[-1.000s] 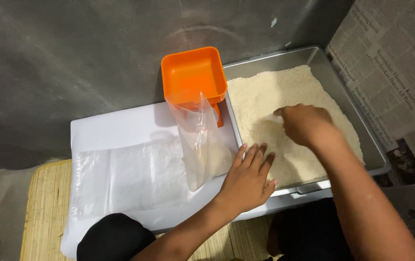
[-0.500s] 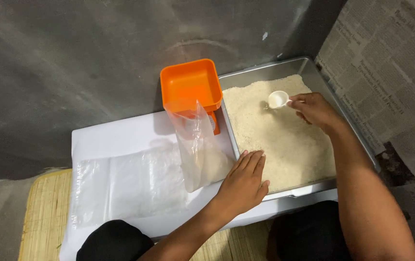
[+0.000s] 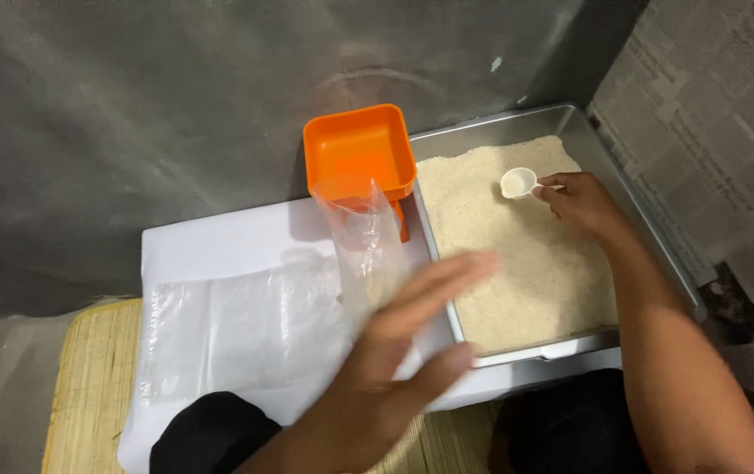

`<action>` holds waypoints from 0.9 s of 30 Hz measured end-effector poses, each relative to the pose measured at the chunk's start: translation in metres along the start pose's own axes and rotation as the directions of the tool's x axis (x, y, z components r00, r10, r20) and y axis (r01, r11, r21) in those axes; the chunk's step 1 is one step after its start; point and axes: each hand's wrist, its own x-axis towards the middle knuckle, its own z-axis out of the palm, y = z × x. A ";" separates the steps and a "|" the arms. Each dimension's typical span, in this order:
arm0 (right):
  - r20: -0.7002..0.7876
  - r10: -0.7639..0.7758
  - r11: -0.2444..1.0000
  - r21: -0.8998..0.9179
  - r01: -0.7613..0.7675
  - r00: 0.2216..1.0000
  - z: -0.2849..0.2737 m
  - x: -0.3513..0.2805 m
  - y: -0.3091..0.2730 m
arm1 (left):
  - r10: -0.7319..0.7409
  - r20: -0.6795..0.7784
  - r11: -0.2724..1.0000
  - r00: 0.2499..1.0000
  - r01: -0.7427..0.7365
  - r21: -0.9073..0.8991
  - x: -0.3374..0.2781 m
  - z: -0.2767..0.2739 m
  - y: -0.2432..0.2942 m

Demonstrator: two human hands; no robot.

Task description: The person transfers rice from a metal tray into a plastic bag by scooping it with a plastic scoop and pouring it into the bag, which is held open by hand.

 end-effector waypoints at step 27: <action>-0.049 -0.499 0.837 0.233 0.495 0.865 0.060 -0.154 -0.239 | 0.230 -0.406 0.626 0.884 0.186 0.758 0.011 -0.078 -0.050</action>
